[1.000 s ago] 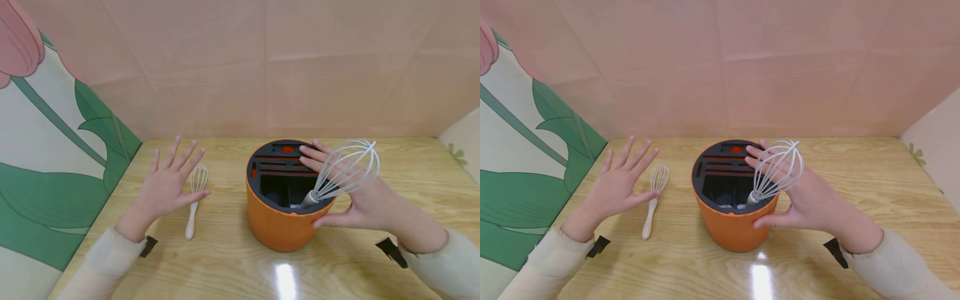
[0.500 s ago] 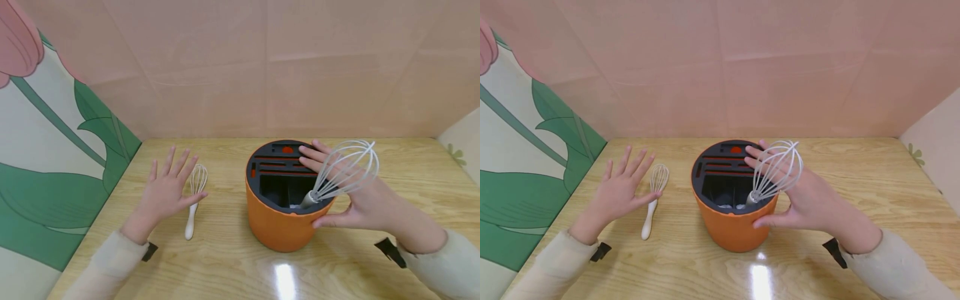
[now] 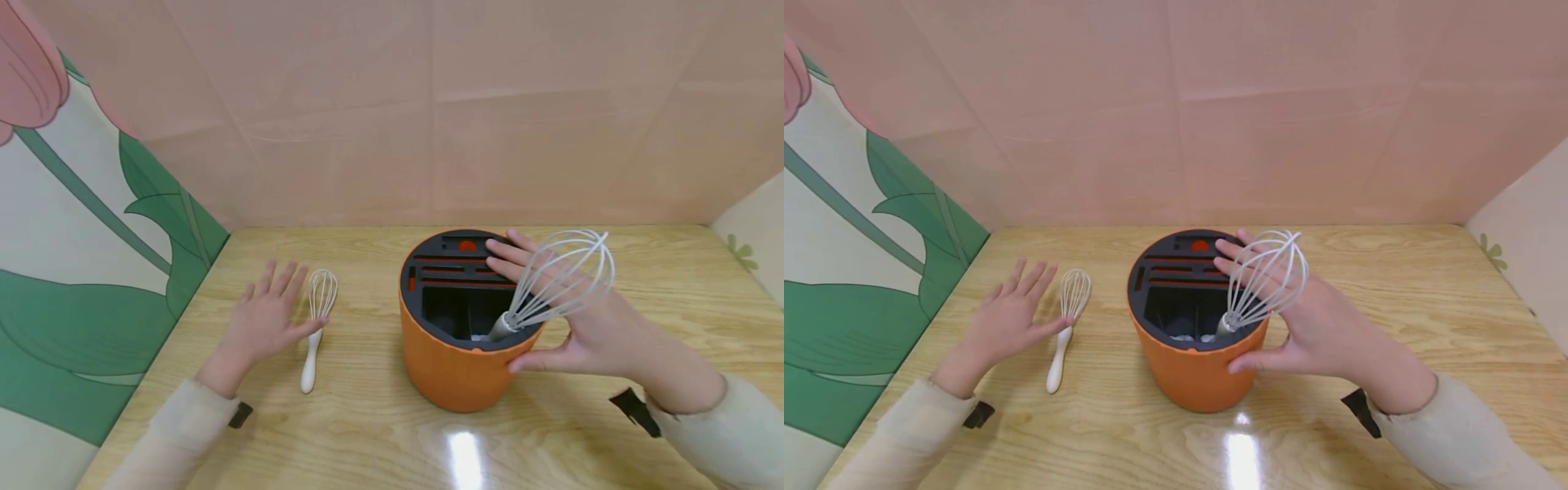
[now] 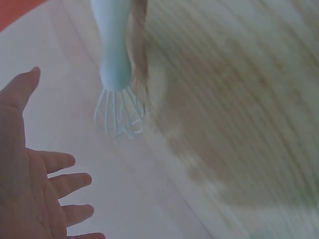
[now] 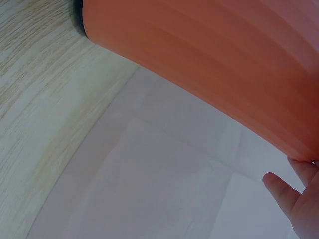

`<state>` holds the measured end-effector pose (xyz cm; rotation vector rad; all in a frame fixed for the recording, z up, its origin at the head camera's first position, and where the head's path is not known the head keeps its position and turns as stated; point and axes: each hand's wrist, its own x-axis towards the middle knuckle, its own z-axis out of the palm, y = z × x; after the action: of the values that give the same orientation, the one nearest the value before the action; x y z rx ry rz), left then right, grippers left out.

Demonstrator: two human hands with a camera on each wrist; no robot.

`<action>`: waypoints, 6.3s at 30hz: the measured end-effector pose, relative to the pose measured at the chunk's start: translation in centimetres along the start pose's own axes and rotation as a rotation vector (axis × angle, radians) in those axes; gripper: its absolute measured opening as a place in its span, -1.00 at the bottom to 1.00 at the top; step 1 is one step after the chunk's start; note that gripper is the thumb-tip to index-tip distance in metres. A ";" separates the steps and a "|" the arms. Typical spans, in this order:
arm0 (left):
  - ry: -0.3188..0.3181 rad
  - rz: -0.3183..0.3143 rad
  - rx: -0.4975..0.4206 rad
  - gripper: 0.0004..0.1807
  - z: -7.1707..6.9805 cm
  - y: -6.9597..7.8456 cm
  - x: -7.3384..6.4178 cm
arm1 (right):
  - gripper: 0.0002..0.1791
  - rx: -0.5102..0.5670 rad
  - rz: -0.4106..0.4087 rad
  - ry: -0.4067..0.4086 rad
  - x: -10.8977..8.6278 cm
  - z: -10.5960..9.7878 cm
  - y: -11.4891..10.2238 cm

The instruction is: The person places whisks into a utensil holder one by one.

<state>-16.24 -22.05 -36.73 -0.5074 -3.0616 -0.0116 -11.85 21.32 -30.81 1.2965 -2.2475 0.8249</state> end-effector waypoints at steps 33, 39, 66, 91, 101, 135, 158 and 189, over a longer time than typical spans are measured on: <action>-0.037 0.046 -0.005 -0.21 2.9 0.0 -0.2 | 0.15 0.002 -0.003 0.015 0.0 0.1 0.0; -0.066 0.066 -0.043 -0.42 3.1 -0.2 0.1 | 0.15 0.008 0.001 0.016 0.0 0.2 0.0; -0.194 0.010 -0.400 -0.76 2.6 -1.3 0.8 | 0.14 0.011 -0.004 0.027 0.0 0.2 0.0; -0.150 0.036 -0.408 -0.82 1.7 -1.2 0.5 | 0.15 -0.015 -0.009 0.022 0.0 0.1 -0.2; -0.162 0.038 -0.421 -0.80 1.5 -1.0 0.7 | 0.15 -0.003 -0.007 0.025 -0.1 0.2 0.0; 0.007 0.173 -0.433 -0.83 -1.2 1.7 0.1 | 0.15 0.012 -0.005 0.027 -0.1 0.2 0.0; 0.104 0.226 -0.459 -0.78 -3.7 4.0 -1.2 | 0.14 0.015 -0.017 0.038 0.0 0.3 0.1; 0.390 0.439 -0.521 -0.75 -7.5 7.7 -1.1 | 0.14 0.006 -0.017 0.038 0.0 0.3 0.0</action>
<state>-12.45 -15.20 -29.31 -1.0435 -2.4852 -0.8007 -11.89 21.11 -31.01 1.2908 -2.2032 0.8439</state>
